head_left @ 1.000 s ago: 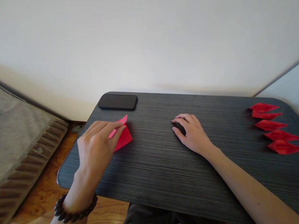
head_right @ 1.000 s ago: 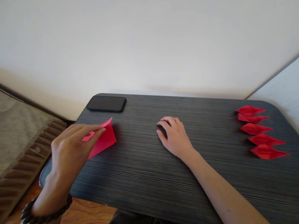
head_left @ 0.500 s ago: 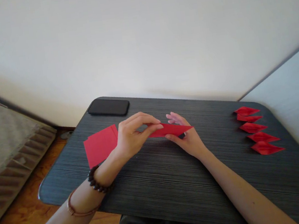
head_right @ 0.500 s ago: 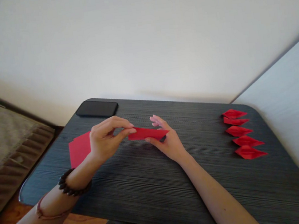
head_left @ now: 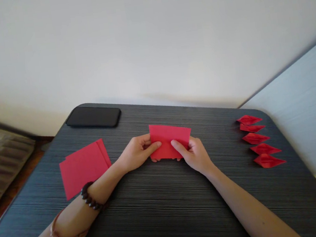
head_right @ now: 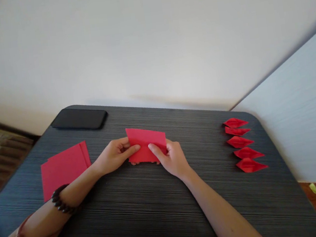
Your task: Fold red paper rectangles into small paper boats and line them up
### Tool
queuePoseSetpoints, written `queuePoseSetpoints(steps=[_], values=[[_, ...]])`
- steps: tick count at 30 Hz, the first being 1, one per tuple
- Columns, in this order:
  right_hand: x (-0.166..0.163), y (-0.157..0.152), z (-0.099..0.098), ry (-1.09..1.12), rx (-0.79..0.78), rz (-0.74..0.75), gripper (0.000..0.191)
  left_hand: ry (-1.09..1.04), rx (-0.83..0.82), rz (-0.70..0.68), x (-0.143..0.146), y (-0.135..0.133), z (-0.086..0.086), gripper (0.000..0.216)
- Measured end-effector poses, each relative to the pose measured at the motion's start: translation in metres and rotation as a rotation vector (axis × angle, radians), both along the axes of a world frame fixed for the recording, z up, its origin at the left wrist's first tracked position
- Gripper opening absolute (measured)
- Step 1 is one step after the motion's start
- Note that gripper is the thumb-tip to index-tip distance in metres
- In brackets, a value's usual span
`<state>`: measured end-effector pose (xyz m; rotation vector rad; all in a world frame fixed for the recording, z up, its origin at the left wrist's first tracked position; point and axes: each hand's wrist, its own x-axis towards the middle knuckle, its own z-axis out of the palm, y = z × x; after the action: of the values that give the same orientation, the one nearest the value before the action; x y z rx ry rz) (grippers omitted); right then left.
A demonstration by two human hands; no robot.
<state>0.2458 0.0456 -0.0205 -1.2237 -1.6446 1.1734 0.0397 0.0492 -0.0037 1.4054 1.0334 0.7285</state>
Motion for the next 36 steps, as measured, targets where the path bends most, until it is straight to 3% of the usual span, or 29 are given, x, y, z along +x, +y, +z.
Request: queuePoseSetpoints(steps=[6,13,18,21,23,25,30,36], values=[[0.004,0.0,0.006,0.052,0.113,0.106,0.029,-0.113,-0.2,-0.139,-0.015,0.006,0.008,0.027],[0.006,-0.002,0.008,-0.015,0.264,0.288,0.041,-0.441,-0.569,-0.277,-0.027,0.004,0.008,0.063],[0.004,-0.005,0.01,-0.1,0.324,0.351,0.042,-0.331,-0.461,-0.172,-0.023,0.001,0.01,0.034],[0.005,-0.005,0.015,-0.054,0.254,0.364,0.038,-0.233,-0.384,-0.103,-0.019,0.0,0.01,0.029],[0.005,-0.005,0.016,0.012,0.196,0.353,0.049,-0.204,-0.313,-0.035,-0.016,-0.001,0.009,0.028],[0.004,-0.006,0.016,0.023,0.154,0.28,0.057,-0.199,-0.266,0.012,-0.014,-0.001,0.007,0.028],[-0.003,-0.008,0.011,-0.072,0.001,0.068,0.038,-0.144,-0.176,0.041,-0.012,-0.004,0.006,0.029],[-0.005,-0.007,0.009,-0.102,0.085,0.008,0.028,-0.112,-0.211,0.061,-0.013,-0.004,0.006,0.028]])
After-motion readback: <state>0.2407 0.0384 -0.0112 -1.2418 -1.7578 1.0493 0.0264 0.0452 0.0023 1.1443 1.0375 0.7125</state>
